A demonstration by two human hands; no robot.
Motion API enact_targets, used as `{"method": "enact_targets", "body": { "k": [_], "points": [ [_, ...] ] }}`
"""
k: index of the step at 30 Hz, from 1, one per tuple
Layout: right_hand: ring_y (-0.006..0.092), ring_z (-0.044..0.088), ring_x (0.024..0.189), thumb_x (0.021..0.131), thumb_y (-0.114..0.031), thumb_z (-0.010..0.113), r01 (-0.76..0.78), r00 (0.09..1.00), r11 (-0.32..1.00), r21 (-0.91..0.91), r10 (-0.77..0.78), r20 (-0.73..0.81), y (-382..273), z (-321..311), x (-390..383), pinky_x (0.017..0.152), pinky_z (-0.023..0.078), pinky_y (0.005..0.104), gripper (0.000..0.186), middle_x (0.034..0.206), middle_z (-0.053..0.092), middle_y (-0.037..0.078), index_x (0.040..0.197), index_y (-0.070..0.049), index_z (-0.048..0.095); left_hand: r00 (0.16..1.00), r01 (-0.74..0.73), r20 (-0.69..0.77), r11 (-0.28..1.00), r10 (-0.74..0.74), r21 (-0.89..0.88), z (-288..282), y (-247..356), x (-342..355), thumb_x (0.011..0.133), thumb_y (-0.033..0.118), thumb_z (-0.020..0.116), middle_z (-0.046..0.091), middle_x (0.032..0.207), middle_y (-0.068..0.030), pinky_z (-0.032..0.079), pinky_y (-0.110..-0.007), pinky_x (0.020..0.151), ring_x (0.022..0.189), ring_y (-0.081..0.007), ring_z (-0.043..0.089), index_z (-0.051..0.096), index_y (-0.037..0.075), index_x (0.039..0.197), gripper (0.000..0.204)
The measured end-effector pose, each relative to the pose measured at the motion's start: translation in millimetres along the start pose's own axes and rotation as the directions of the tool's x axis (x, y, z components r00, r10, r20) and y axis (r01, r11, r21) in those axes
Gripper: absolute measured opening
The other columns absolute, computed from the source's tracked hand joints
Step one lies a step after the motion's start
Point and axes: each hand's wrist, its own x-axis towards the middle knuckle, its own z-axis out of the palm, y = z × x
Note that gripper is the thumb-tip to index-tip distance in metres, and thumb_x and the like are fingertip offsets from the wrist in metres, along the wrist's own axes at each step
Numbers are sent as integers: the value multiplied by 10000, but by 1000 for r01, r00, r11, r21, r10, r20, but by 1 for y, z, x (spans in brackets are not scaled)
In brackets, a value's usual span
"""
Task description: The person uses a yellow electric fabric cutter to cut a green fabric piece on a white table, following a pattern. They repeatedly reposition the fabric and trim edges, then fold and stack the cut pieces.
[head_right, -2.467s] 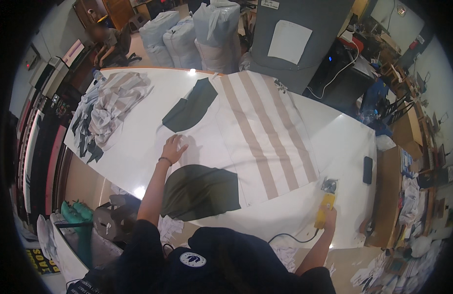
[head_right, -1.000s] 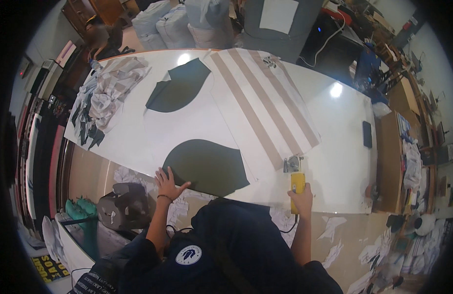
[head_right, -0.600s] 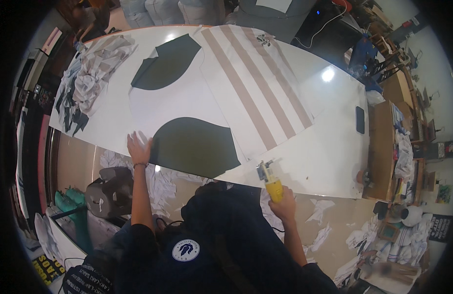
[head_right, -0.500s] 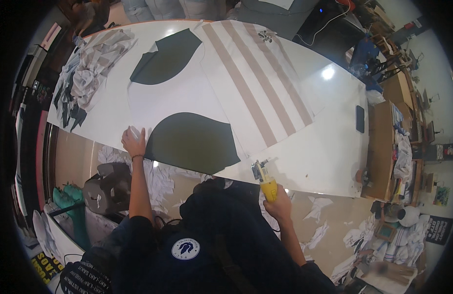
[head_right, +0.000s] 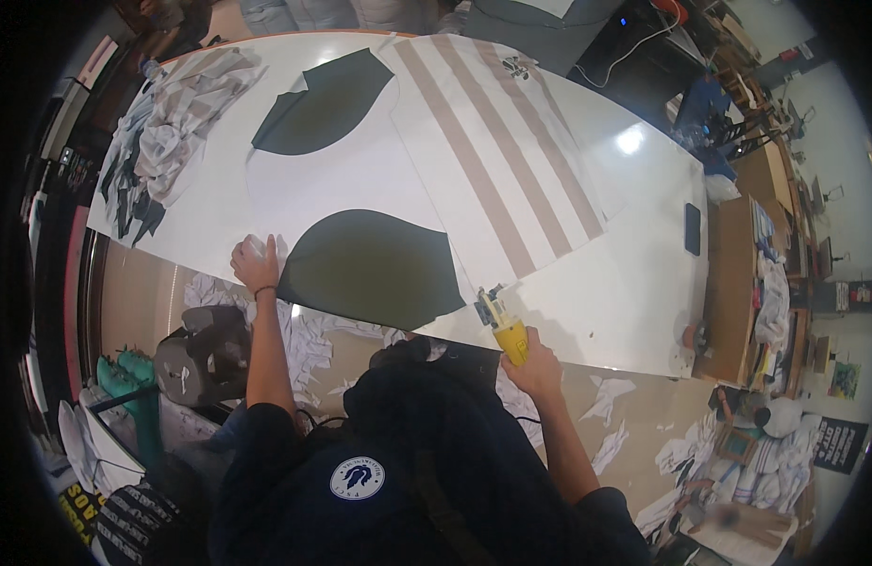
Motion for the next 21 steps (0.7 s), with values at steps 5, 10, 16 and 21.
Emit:
{"method": "enact_targets", "body": {
  "k": [5,10,16,21],
  "points": [
    [483,680,842,770,-365,759,40,998,999,14,-39,-44,-9,-2,6,732,543,556,624,887,709,255,1268,-98,496,1000,3,-2,1000,-3,-17,-2,2,0,859,515,724,526,1313,-107,384,-516,1036,1247,-332,464,619,110,1282,595],
    [463,690,905,776,-392,733,1,1000,1000,-2,-1,12,-21,-7,16,773,547,557,646,941,708,239,1308,-146,462,1000,-6,-30,1000,6,-4,-4,3,0,837,532,736,547,1302,-115,416,-527,1007,1222,-344,492,631,116,1264,605],
    [470,688,883,767,-393,727,12,1000,1000,-22,-12,-10,-32,-5,41,770,549,561,649,919,698,247,1307,-150,461,1000,9,-12,1000,-9,-3,-7,7,-1,798,557,763,524,1295,-104,391,-502,1032,1237,-325,467,620,100,1277,678],
    [473,690,876,754,-386,759,18,999,999,-44,-19,-29,-59,-13,62,755,551,544,630,931,714,256,1254,-106,497,1000,6,-16,1000,-6,-15,-8,6,-1,773,562,779,522,1292,-101,387,-502,1036,1242,-325,459,615,100,1278,703]
  ]
}}
